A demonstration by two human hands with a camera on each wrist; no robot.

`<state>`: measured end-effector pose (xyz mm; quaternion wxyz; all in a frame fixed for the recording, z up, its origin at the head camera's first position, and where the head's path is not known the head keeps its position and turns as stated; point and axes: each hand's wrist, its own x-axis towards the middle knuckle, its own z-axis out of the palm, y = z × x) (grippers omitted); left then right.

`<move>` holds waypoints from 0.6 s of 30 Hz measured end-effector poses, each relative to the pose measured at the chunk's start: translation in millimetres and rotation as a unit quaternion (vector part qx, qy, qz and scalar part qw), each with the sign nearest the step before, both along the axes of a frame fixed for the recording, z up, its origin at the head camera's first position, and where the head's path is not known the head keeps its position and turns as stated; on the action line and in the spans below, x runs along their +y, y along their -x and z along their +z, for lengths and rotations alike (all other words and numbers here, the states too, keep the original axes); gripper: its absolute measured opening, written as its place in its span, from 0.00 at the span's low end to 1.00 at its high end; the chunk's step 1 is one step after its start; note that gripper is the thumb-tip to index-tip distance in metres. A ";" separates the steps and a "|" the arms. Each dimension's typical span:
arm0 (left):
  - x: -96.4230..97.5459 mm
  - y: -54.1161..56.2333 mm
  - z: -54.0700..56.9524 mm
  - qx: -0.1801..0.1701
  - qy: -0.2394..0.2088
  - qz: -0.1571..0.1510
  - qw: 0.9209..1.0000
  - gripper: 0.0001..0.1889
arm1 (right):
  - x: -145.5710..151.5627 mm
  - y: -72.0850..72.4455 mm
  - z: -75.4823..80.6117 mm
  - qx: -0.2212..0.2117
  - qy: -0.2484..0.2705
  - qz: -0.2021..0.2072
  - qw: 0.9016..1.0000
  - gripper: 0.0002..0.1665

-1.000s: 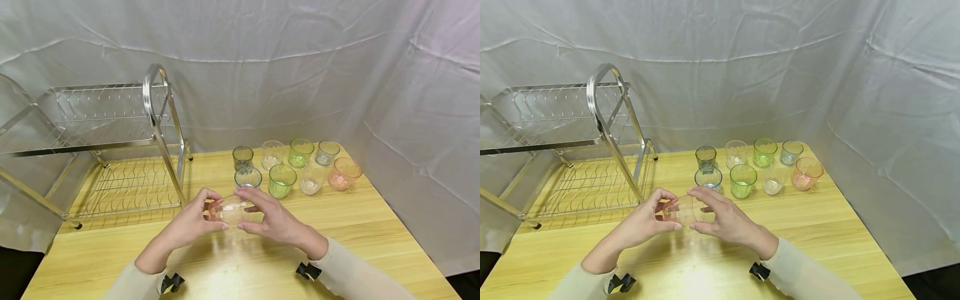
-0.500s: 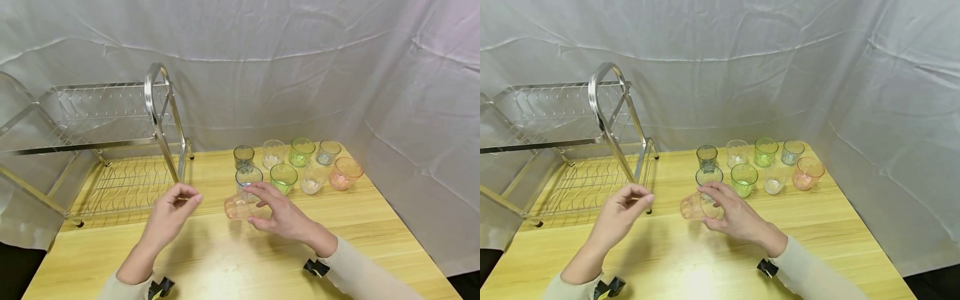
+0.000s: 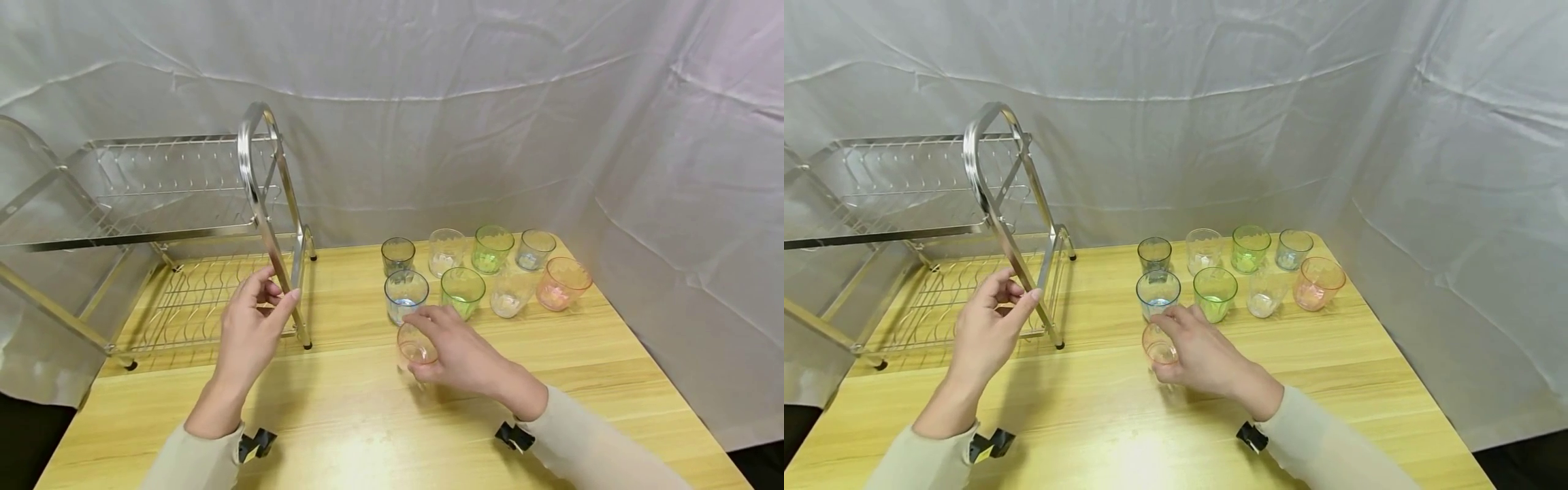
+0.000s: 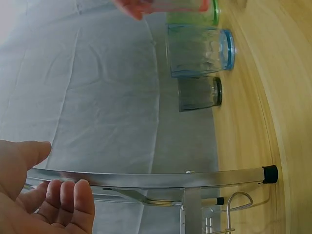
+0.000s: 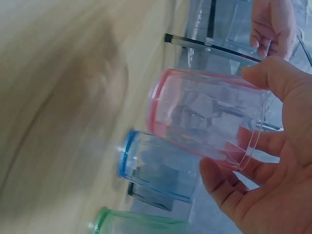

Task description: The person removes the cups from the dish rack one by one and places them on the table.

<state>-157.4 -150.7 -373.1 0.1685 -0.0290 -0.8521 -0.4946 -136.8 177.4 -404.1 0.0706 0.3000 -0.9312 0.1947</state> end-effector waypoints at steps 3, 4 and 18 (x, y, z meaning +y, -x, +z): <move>1.0 4.0 -1.3 0.004 0.001 0.005 1.000 0.20 | -2.2 -0.9 -3.5 -0.013 -0.017 0.000 1.000 0.42; 1.3 4.7 -1.2 0.005 0.001 0.008 1.000 0.19 | -3.0 -1.3 -4.3 -0.017 -0.022 0.000 1.000 0.42; 0.8 8.8 0.0 0.019 0.016 0.037 0.999 0.14 | -6.1 0.0 -14.2 -0.025 -0.042 -0.003 0.999 0.45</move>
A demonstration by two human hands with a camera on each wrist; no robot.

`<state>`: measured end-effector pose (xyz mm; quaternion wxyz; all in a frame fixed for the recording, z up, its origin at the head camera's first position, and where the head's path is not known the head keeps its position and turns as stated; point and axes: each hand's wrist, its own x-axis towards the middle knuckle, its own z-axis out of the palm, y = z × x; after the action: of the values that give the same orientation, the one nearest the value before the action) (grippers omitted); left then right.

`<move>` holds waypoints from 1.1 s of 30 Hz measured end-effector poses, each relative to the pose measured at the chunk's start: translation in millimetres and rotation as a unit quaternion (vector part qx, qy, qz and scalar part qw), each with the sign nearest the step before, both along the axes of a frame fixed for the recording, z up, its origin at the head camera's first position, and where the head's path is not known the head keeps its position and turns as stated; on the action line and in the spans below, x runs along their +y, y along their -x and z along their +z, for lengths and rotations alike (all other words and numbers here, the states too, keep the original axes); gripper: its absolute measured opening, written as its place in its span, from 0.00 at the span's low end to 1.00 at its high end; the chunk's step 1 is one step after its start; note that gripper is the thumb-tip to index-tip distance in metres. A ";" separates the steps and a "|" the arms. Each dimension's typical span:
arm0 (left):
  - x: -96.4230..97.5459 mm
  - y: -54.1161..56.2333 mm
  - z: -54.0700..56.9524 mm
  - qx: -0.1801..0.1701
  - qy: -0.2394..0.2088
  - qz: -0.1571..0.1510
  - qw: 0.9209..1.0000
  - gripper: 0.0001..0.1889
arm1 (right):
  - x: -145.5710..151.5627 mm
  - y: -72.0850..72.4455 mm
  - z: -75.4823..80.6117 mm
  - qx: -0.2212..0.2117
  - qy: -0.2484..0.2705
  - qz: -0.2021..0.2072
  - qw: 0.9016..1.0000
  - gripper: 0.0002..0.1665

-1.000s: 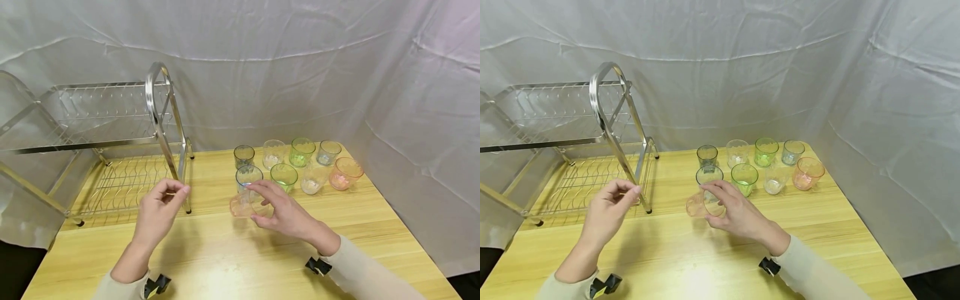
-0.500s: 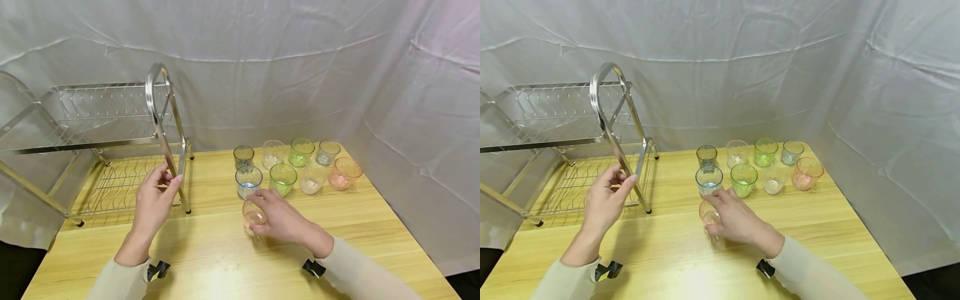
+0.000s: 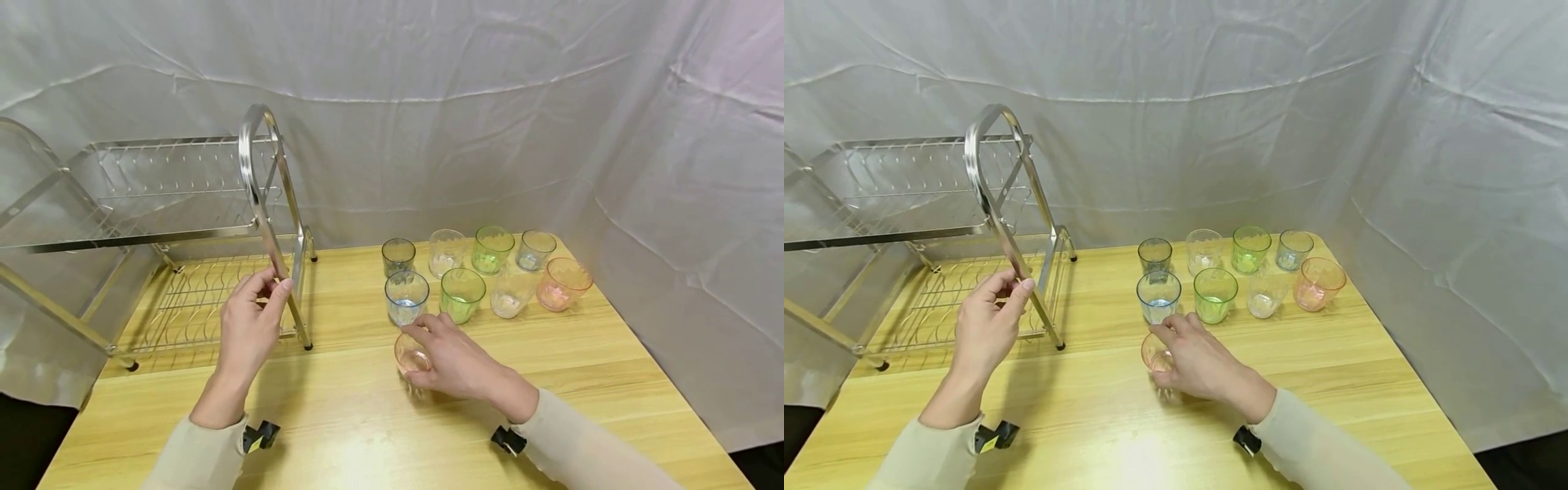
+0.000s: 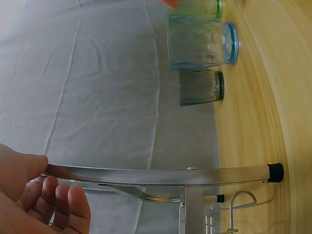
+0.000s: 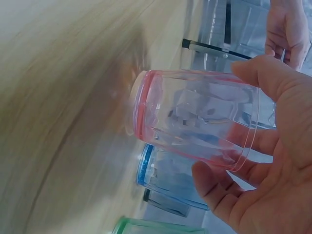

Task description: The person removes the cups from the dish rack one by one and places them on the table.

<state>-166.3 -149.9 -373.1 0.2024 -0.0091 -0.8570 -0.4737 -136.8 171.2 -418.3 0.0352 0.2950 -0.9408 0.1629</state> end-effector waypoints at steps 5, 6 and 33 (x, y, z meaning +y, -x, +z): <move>0.1 0.8 0.1 -0.002 0.001 -0.002 1.000 0.15 | -0.1 0.7 -3.3 0.006 -0.004 0.002 1.000 0.46; 0.1 0.9 0.1 -0.002 0.001 -0.002 1.000 0.15 | 0.0 0.9 -3.8 0.007 -0.004 0.002 1.000 0.46; -1.5 1.5 -0.2 -0.012 0.005 -0.006 1.000 0.15 | 5.2 1.5 -8.2 -0.039 0.022 -0.020 0.999 0.50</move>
<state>-167.8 -151.4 -373.3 0.1896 -0.0099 -0.8616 -0.4708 -138.2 176.4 -426.4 0.0084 0.2691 -0.9432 0.1946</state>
